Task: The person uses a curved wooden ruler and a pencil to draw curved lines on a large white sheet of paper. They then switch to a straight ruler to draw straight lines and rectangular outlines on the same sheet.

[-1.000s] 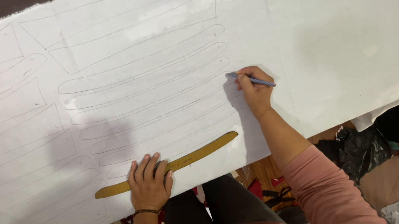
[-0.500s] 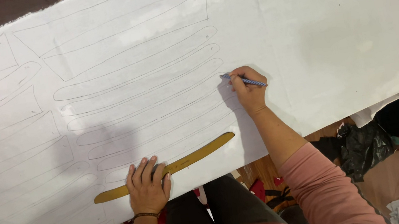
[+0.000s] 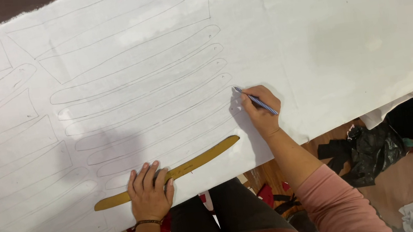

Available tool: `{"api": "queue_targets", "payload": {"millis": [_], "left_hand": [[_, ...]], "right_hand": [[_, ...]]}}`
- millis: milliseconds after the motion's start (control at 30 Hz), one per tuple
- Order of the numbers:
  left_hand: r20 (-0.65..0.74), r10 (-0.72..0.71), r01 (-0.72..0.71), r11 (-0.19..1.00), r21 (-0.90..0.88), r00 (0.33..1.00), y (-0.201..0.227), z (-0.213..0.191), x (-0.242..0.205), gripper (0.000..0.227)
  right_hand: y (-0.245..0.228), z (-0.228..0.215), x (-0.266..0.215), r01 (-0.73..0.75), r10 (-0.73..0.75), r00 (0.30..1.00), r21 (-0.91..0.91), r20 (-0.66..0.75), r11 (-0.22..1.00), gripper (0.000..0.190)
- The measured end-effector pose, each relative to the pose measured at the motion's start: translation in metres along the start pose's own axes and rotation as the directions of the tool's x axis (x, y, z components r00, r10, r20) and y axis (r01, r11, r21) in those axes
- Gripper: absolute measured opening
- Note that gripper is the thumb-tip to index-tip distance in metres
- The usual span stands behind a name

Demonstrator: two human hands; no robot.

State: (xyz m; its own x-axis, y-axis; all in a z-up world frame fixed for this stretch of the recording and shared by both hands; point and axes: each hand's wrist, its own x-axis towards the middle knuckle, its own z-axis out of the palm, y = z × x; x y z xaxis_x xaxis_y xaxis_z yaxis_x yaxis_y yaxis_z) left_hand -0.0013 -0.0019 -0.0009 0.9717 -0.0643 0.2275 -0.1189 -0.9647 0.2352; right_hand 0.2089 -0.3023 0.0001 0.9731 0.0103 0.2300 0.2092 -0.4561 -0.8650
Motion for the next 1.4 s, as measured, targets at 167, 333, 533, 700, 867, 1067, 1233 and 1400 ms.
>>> {"api": "queue_targets", "payload": {"millis": [167, 333, 533, 700, 867, 1067, 1233, 1400], "left_hand": [[0.007, -0.002, 0.002, 1.000, -0.003, 1.000, 0.000, 0.000, 0.001, 0.026], [-0.002, 0.000, 0.000, 1.000, 0.008, 1.000, 0.001, 0.000, 0.000, 0.025], [-0.014, -0.004, 0.004, 1.000, -0.010, 1.000, 0.001, 0.000, -0.001, 0.025], [-0.002, -0.011, 0.011, 1.000, -0.016, 1.000, 0.002, -0.001, 0.000, 0.024], [-0.006, -0.013, 0.012, 1.000, -0.027, 1.000, 0.001, 0.001, -0.001, 0.025], [0.001, -0.017, 0.017, 0.999, -0.040, 1.000, 0.001, 0.002, -0.003, 0.027], [0.007, -0.015, 0.016, 0.999, -0.045, 1.000, -0.001, 0.007, -0.008, 0.026], [0.019, -0.037, 0.036, 0.997, 0.068, 0.999, -0.002, 0.014, -0.013, 0.029]], "right_hand": [[0.005, -0.002, -0.005, -0.376, 0.382, 0.923, 0.116, -0.032, 0.919, 0.015], [-0.005, -0.003, -0.001, -0.383, 0.388, 0.922, 0.161, 0.001, 0.909, 0.014], [-0.006, 0.001, -0.002, -0.135, 0.135, 0.991, 0.016, 0.004, 0.991, 0.007], [-0.001, 0.008, -0.007, 0.013, -0.013, 1.000, 0.013, 0.007, 1.000, 0.005], [0.000, 0.010, -0.006, 0.090, -0.090, 0.996, -0.014, -0.006, 0.996, 0.006], [0.006, 0.002, -0.014, -0.020, 0.021, 1.000, -0.105, 0.007, 0.994, 0.005], [0.018, -0.013, -0.031, -0.128, 0.129, 0.992, -0.101, 0.009, 0.987, 0.007], [0.030, -0.013, -0.031, 0.117, -0.120, 0.993, -0.148, -0.011, 0.982, 0.005]]}}
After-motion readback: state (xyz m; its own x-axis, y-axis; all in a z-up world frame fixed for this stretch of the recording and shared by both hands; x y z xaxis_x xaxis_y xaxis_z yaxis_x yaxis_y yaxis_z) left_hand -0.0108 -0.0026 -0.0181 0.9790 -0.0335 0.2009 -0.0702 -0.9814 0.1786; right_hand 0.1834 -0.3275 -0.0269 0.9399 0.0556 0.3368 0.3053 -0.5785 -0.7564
